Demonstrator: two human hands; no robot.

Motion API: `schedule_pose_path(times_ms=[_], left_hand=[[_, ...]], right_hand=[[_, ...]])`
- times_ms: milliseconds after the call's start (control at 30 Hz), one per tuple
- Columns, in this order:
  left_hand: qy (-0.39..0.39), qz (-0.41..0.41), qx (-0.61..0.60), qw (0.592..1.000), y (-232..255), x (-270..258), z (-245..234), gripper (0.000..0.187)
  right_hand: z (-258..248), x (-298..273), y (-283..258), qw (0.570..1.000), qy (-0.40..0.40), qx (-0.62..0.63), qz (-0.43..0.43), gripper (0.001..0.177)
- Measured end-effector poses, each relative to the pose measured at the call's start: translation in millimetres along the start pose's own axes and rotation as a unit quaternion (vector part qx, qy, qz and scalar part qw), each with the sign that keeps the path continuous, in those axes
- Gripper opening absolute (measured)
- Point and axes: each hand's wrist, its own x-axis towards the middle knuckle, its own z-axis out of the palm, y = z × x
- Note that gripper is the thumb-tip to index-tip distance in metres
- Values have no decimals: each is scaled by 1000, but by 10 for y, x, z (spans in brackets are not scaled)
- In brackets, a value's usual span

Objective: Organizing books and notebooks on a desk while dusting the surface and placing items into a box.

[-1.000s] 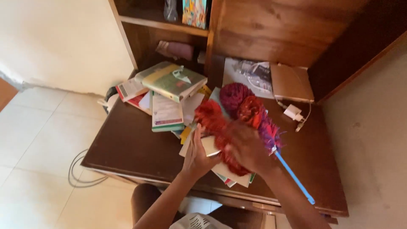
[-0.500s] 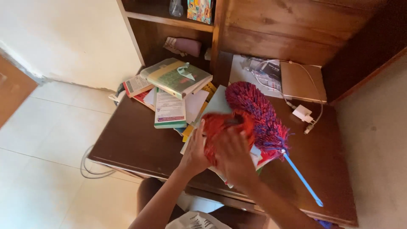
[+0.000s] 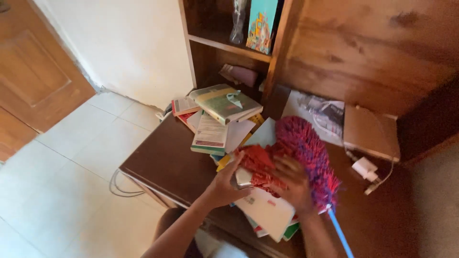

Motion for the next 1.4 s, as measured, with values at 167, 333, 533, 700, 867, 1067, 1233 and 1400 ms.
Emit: schedule_pose_path(times_ms=[167, 333, 533, 700, 867, 1067, 1233, 1400], left_hand=[[-21, -32, 46, 998, 78, 29, 68, 110], [44, 12, 133, 990, -42, -16, 261, 123], [4, 35, 216, 976, 84, -84, 287, 111], [-86, -19, 225, 970, 352, -65, 107, 101], [-102, 14, 222, 970, 362, -17, -15, 96], [-36, 115, 157, 980, 131, 656, -525, 65], [104, 0, 391, 914, -454, 1870, -877, 49], [-62, -179, 411, 892, -224, 2253, -966, 63]], right_hand=[[-136, -139, -66, 998, 60, 26, 18, 28], [-264, -38, -321, 996, -74, -47, 27, 26], [-190, -45, -361, 978, -164, -79, 105, 57], [-128, -317, -32, 988, -47, -99, 111, 38], [-200, -387, 75, 980, 39, -135, 143, 22], [-105, -560, 202, 969, 109, -73, 208, 15], [-102, -616, 218, 968, 144, -82, 191, 16], [-53, -794, 324, 955, 152, -114, 228, 17]])
